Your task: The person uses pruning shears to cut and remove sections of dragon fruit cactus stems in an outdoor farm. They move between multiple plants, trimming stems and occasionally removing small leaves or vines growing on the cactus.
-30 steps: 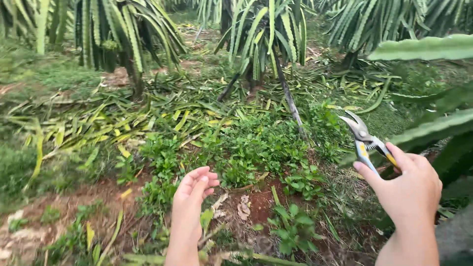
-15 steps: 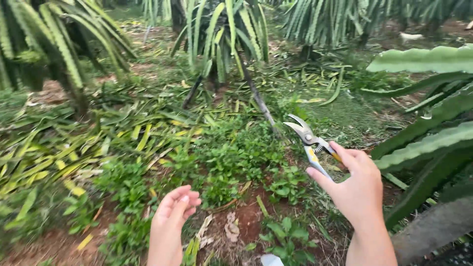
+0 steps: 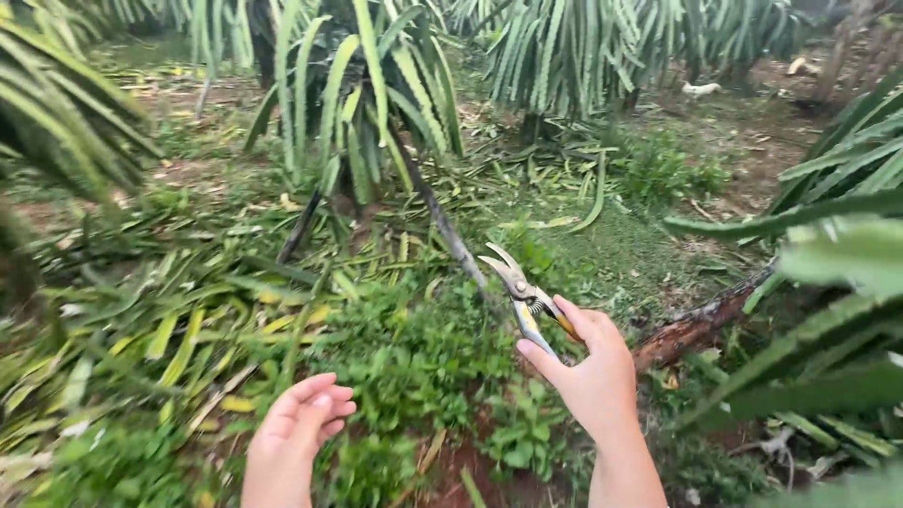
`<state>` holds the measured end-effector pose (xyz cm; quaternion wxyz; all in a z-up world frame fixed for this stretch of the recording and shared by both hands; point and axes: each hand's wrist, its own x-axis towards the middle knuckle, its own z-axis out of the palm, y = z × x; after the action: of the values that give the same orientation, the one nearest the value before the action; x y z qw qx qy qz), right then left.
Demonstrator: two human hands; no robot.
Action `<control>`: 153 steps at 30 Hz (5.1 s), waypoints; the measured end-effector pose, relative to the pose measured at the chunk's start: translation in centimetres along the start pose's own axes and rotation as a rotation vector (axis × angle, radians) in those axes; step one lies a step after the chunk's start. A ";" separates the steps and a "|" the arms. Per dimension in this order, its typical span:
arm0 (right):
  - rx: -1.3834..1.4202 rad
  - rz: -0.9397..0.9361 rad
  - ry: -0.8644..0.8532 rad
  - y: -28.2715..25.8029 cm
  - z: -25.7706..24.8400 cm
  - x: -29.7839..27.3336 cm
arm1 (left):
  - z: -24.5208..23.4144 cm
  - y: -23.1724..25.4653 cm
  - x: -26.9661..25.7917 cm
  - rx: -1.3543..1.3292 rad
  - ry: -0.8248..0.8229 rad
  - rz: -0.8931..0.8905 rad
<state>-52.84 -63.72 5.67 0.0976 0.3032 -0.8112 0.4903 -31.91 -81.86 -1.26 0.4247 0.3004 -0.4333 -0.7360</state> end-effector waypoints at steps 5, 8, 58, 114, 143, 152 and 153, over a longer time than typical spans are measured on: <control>-0.079 0.188 -0.006 1.1 0.2 9.7 | 7.6 0.7 8.5 0.068 -0.087 -0.060; -0.102 0.094 0.125 2.5 -0.4 12.8 | 11.3 1.5 10.8 0.079 -0.097 -0.110; 0.776 0.193 1.363 17.8 -13.5 21.6 | 57.1 -10.7 25.9 0.366 -1.486 -0.611; 0.137 0.239 2.002 20.6 -27.0 29.6 | 84.1 -16.1 0.5 -0.377 -2.518 -0.660; -1.695 1.767 1.666 13.7 -29.3 27.3 | 81.3 -19.3 3.7 -0.243 -2.474 -0.923; -1.924 1.859 1.419 14.0 -29.4 25.4 | 80.8 -19.3 3.8 -0.231 -2.502 -0.935; -1.927 1.861 1.423 13.6 -29.1 25.7 | 80.6 -19.3 3.8 -0.235 -2.505 -0.936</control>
<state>-85.37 -44.48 21.89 0.2772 -0.7721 -0.4951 -0.2861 -106.02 -49.31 17.06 -0.5219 -0.4901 -0.3193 -0.6208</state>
